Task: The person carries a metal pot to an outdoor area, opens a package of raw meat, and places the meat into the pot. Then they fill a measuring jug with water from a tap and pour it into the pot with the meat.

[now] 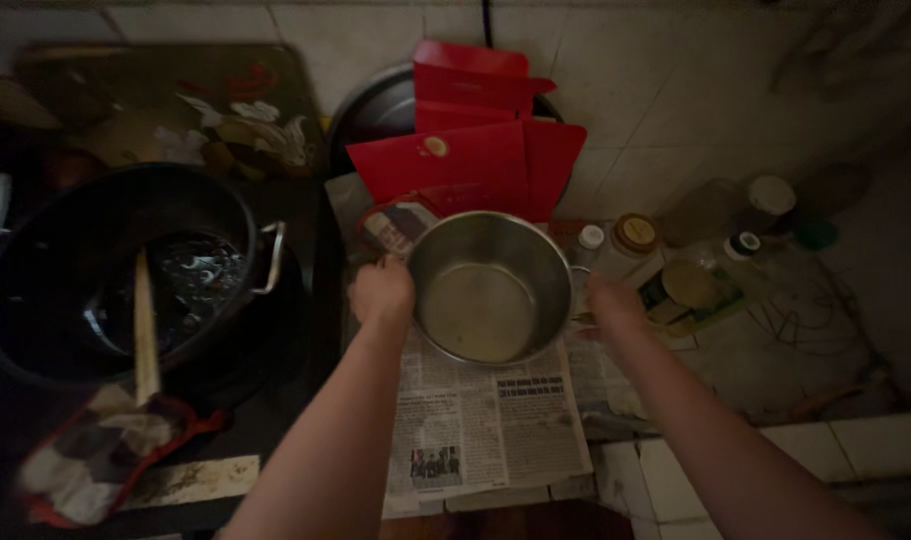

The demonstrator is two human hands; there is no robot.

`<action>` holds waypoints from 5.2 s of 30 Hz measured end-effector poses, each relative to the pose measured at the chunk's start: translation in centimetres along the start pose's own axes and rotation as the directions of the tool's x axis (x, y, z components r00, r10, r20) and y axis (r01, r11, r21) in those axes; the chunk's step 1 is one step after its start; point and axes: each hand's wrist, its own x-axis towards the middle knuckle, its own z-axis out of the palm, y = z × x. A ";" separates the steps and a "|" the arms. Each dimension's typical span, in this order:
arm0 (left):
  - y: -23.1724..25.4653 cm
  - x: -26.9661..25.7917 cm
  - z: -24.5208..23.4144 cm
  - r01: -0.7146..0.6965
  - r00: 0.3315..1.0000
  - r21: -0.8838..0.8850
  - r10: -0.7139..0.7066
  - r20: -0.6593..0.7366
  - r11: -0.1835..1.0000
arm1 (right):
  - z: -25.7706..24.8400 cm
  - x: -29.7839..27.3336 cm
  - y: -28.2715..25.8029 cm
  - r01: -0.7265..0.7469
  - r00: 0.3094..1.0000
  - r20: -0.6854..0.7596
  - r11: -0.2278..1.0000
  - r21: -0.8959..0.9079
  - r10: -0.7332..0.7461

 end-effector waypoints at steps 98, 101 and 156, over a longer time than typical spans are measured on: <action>-43.5 -32.0 -52.8 -0.644 0.301 -0.721 -0.781 -0.547 0.257 | 45.5 -52.3 1.4 0.786 -0.076 0.986 0.600 0.149 -0.146; -43.3 -30.7 -51.8 -0.752 0.237 -0.622 -0.790 -0.565 0.219 | 46.2 -52.9 1.3 0.806 -0.062 0.987 0.575 0.137 -0.149; -67.5 -37.6 -77.4 -0.849 0.023 -0.487 -0.908 -0.419 0.203 | 66.4 -84.1 18.6 0.814 -0.101 0.987 0.560 0.152 -0.122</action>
